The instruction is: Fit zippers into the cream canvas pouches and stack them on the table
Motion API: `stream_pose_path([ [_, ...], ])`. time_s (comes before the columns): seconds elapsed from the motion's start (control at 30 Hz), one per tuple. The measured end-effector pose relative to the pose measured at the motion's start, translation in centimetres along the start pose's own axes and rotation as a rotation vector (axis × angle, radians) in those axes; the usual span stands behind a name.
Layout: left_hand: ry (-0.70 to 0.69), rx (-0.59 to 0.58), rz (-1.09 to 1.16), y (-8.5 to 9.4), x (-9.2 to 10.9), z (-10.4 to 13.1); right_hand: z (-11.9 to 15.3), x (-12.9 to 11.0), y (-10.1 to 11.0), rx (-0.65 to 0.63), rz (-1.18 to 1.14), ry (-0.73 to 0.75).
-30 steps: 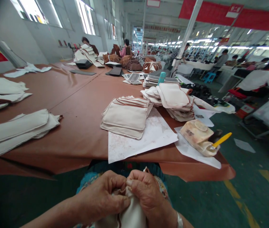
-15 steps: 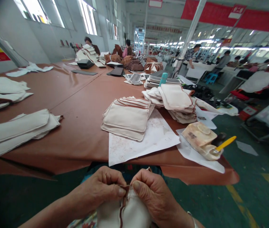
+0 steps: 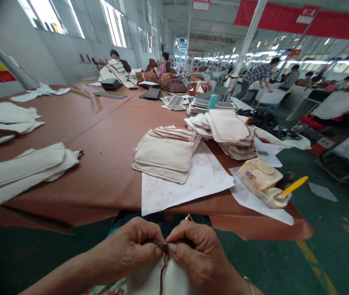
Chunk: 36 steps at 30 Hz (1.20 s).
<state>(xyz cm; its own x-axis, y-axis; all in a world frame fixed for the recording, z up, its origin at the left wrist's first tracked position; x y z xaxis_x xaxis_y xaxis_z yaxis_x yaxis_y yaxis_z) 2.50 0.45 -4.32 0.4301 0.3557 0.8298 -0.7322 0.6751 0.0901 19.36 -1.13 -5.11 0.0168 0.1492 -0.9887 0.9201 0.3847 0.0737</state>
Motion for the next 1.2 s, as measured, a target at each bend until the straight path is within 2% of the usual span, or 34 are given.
stream_pose_path([
  [0.27,0.037,-0.111,0.403,-0.5,-0.5,-0.4,0.3,-2.4,-0.1,-0.119,0.389,0.52],
  [0.4,0.038,-0.2,0.387,-0.7,-0.3,-0.4,0.8,-2.1,0.1,-0.142,0.564,0.589],
  [0.57,-0.04,-0.159,0.195,-0.3,0.1,-0.1,1.5,-2.5,0.0,-0.136,0.64,0.674],
  [0.63,-0.06,-0.129,0.143,-0.2,0.1,0.0,1.5,-2.6,0.4,-0.088,0.524,0.568],
  [0.77,-0.092,-0.078,0.109,-0.2,0.2,-0.1,1.0,-1.7,1.1,-0.081,0.138,0.073],
  [0.83,-0.114,-0.062,0.095,-0.2,0.4,0.0,0.6,-1.6,1.4,-0.093,0.05,-0.067],
  [1.0,-0.146,-0.094,0.184,-0.2,0.6,0.2,-0.1,-1.7,1.3,-0.269,-0.05,-0.204],
  [1.07,-0.162,-0.144,0.283,-0.5,0.4,0.2,-0.1,-1.5,1.0,-0.261,-0.11,-0.186],
  [1.2,-0.141,-0.241,0.507,-1.2,-0.1,0.1,0.6,0.0,-0.2,-0.149,-0.347,-0.173],
])
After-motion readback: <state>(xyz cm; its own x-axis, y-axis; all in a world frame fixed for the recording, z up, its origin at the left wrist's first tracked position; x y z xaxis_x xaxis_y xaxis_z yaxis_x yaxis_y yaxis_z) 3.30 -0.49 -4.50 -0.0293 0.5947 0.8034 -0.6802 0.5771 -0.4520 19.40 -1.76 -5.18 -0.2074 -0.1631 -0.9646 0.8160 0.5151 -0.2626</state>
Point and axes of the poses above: each hand's wrist, its own z-axis away from the middle knuckle, its own y-axis out of the back of the hand, x = y × z, the point moved 4 cm from there along -z, towards the middle knuckle, and after that the axes turned 9 degrees about y, right-handed, at the moved point
